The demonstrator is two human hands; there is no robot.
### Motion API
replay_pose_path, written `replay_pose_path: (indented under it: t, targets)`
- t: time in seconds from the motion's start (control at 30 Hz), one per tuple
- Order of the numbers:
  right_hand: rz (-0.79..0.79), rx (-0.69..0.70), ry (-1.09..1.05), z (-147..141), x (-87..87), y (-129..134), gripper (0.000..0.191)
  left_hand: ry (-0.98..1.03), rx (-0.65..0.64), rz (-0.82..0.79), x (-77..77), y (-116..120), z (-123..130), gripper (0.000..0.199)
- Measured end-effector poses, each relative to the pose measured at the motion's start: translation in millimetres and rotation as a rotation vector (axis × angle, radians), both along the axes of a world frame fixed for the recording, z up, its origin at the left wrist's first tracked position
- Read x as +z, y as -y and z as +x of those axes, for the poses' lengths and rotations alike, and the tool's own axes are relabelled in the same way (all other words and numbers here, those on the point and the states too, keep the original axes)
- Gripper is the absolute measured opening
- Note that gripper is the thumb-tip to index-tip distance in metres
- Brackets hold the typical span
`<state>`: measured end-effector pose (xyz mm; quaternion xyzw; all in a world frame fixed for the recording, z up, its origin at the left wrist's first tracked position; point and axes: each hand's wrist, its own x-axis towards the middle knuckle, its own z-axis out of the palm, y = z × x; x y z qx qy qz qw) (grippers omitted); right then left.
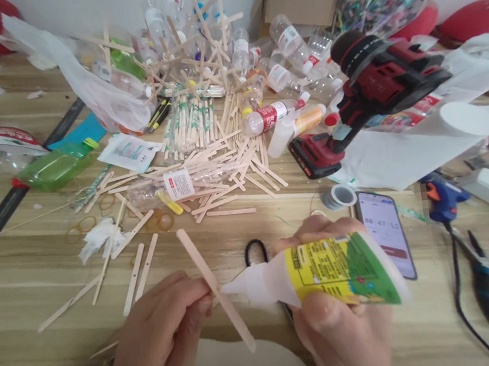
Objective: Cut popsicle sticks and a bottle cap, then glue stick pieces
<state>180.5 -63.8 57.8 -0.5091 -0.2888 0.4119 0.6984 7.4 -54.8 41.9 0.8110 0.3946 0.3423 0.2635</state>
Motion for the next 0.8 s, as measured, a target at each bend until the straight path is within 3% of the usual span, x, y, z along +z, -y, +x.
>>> replay_pose_path:
  t: [0.57, 0.8]
  targets:
    - [0.038, 0.033, -0.032, 1.4, -4.8, 1.8, 0.037, -0.059, 0.032, 0.093, 2.4, 1.3, -0.9, 0.016]
    - [0.008, 0.021, -0.068, -0.4, -6.7, 3.0, 0.040, -0.080, 0.017, 0.035, -3.9, 5.5, -2.5, 0.023]
